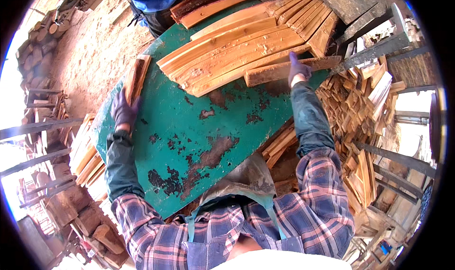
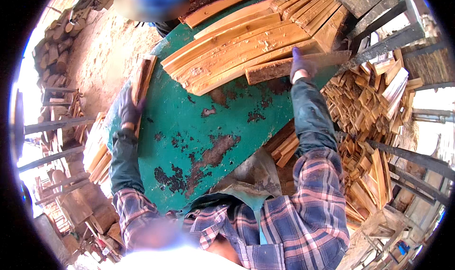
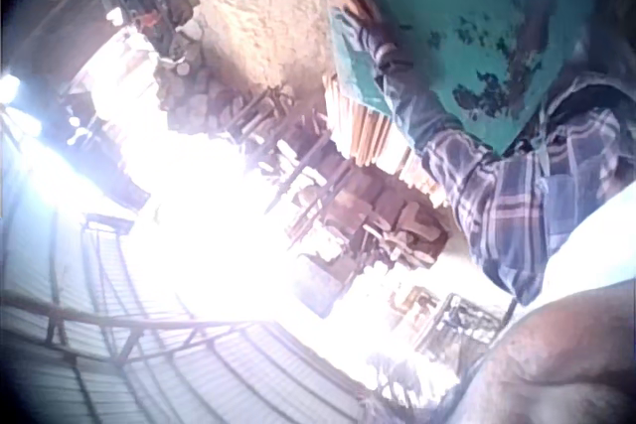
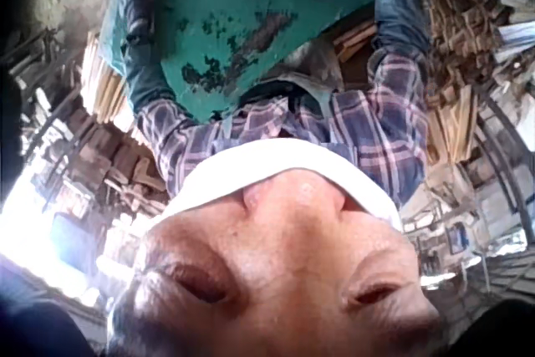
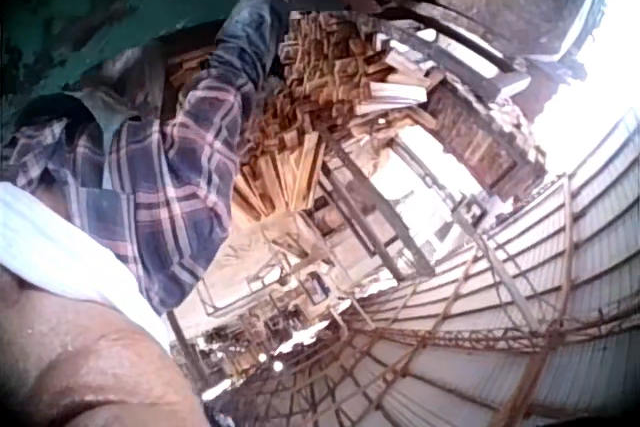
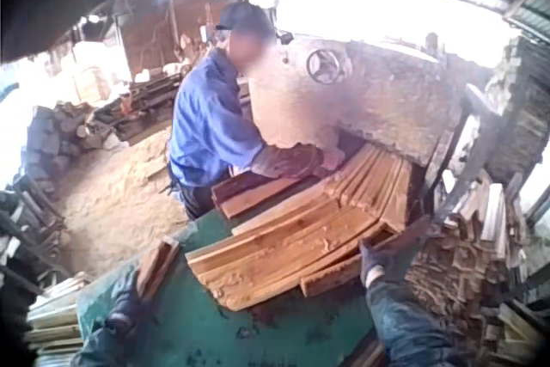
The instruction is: The person picks up wooden planks from a green table and stacks them onto a pile. They handle the planks with gloved hands, arranging them in a neat stack.
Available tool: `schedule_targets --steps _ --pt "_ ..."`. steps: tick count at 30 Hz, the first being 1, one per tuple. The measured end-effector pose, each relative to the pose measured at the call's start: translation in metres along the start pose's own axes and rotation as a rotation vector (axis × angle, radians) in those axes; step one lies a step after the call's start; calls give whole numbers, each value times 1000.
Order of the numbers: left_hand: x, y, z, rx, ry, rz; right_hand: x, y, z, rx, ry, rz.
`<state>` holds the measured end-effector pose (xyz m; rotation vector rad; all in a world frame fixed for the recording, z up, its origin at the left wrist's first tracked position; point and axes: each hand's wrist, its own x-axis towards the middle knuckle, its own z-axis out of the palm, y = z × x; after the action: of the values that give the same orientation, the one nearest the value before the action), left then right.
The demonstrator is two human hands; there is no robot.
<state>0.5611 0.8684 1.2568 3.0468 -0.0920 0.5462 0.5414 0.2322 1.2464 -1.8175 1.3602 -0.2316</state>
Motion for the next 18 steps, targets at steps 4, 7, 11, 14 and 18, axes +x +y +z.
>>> schedule_targets --steps 4,7,11,14,18 --pt "112 146 4 -334 -26 390 -18 13 19 31 -26 -11" --pt "165 230 55 -382 -348 241 6 36 23 1 57 -135" --pt "138 253 59 -291 -366 221 -69 42 -4 314 8 -112" --pt "86 251 41 -267 -256 289 -87 74 29 230 38 -131" --pt "-6 241 15 -355 -257 266 -140 99 50 471 43 -121"
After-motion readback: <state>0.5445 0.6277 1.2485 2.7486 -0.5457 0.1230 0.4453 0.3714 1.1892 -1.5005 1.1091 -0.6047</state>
